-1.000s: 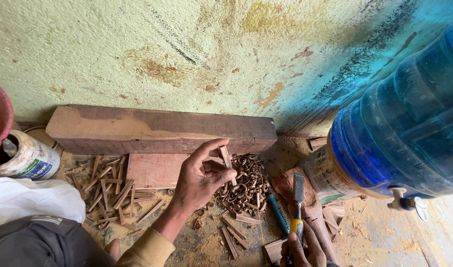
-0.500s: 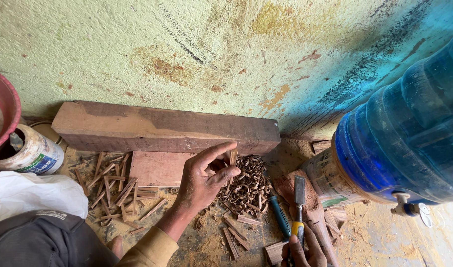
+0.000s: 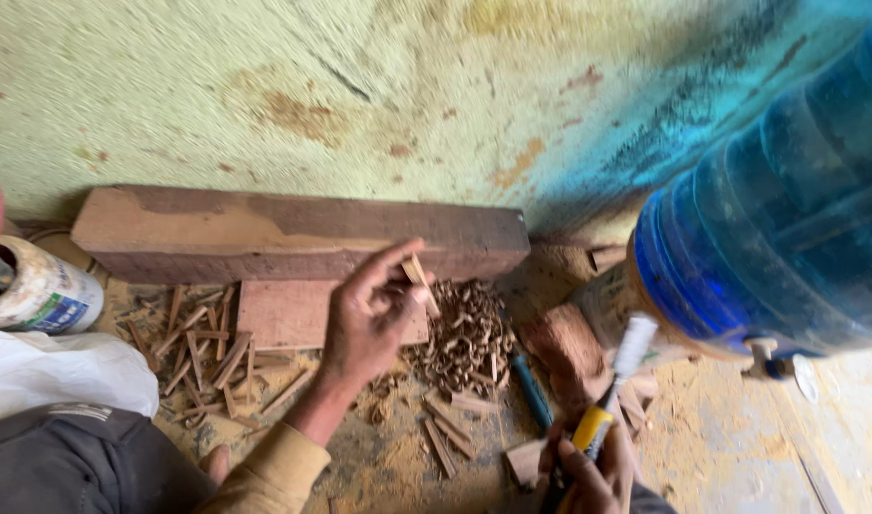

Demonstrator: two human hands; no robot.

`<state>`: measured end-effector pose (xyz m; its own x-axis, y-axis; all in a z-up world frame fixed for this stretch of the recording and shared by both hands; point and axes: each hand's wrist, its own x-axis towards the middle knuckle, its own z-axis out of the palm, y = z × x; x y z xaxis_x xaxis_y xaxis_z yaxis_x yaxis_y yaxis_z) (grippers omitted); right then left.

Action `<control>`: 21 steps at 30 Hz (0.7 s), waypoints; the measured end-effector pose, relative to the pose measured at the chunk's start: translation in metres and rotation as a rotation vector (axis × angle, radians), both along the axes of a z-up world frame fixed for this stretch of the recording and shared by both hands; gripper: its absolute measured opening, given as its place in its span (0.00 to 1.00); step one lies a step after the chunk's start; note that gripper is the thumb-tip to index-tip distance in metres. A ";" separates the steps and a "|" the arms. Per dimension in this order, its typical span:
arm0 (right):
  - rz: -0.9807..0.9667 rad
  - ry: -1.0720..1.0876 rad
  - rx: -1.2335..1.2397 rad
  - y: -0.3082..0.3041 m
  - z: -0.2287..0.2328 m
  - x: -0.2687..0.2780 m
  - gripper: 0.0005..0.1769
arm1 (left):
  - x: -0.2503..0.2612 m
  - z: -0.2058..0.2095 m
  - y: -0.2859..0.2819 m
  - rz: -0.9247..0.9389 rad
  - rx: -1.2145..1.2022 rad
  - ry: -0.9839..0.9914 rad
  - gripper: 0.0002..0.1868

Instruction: The person uses a chisel to carve a small rectangular piece of wood held against a larger wooden block. They repeatedly chip away at the wood to shape it, creating wood shavings that accumulate on the floor.

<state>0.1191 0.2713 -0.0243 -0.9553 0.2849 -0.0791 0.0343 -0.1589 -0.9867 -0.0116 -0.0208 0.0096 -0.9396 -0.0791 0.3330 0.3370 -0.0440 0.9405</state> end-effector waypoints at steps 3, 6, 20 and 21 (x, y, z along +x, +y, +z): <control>-0.051 -0.054 -0.187 -0.019 0.007 -0.003 0.18 | -0.005 -0.001 -0.003 0.057 -0.192 -0.125 0.25; -0.096 -0.319 -0.159 -0.030 0.005 -0.010 0.14 | -0.007 -0.010 -0.003 0.039 -0.375 -0.159 0.27; 0.135 -0.203 0.345 -0.032 0.002 -0.102 0.12 | 0.021 -0.078 0.060 -0.771 -1.244 -0.539 0.16; 0.120 -0.198 0.332 -0.030 0.001 -0.102 0.12 | 0.024 -0.093 0.066 -0.754 -1.222 -0.438 0.17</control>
